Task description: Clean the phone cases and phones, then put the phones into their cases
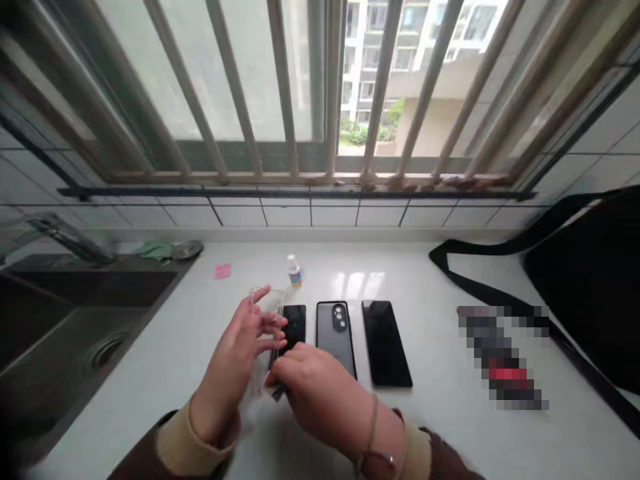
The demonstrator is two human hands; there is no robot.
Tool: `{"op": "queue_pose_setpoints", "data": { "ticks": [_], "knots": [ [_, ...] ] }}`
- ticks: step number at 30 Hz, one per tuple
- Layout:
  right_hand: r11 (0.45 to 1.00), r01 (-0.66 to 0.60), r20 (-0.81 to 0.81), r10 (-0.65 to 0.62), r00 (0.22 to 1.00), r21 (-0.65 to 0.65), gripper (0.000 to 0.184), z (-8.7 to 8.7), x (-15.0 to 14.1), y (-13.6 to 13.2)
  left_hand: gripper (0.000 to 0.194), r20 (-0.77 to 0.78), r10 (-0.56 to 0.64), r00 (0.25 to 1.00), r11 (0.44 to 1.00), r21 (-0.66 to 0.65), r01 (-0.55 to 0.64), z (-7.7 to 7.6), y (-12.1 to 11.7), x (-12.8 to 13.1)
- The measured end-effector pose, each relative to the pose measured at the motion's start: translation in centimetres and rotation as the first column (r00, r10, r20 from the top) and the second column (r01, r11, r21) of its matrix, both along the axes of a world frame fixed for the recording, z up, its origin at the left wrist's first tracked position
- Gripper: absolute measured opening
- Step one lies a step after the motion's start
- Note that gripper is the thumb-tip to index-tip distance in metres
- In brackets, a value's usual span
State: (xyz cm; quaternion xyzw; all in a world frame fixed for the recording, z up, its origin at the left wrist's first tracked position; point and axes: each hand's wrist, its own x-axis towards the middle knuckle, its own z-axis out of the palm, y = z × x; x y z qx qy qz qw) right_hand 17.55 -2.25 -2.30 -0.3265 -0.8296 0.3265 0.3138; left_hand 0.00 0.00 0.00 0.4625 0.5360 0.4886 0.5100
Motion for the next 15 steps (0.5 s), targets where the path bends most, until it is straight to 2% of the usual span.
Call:
{"op": "queue_pose_setpoints", "data": {
  "ticks": [3, 5, 8, 12, 14, 15],
  "knots": [
    [0.994, 0.039, -0.06, -0.045, 0.997, -0.102, 0.04, 0.3, 0.1, 0.1, 0.07, 0.008, -0.009, 1.0, 1.0, -0.004, 0.009, -0.2, 0.0, 0.2],
    [0.974, 0.029, -0.117, -0.057, 0.992, -0.225, 0.036, 0.5, 0.0, 0.1, 0.07, 0.025, -0.018, 1.0, 1.0, -0.014, 0.019, -0.3, 0.1, 0.3],
    [0.891, -0.034, -0.224, -0.077, 0.972, -0.452, 0.026, 0.6, -0.3, 0.2, 0.067, 0.066, -0.028, 0.997, 0.999, -0.034, 0.03, -0.5, 0.2, 0.3],
    [0.723, -0.178, -0.408, -0.156, 0.9, -0.668, 0.006, 0.6, -0.7, 0.5, 0.063, 0.179, -0.039, 0.983, 0.998, -0.051, 0.049, -1.3, 0.4, 0.3],
    [0.7, -0.197, -0.471, -0.221, 0.854, -0.686, 0.011, 0.6, -0.4, 0.8, 0.06, 0.267, -0.051, 0.962, 0.993, -0.086, 0.077, -1.6, 0.4, 0.5],
    [0.724, -0.152, -0.485, -0.276, 0.83, -0.673, 0.015, 0.6, -0.1, 1.0, 0.059, 0.313, -0.068, 0.947, 0.987, -0.117, 0.11, -1.7, 0.4, 0.6]
  ]
}}
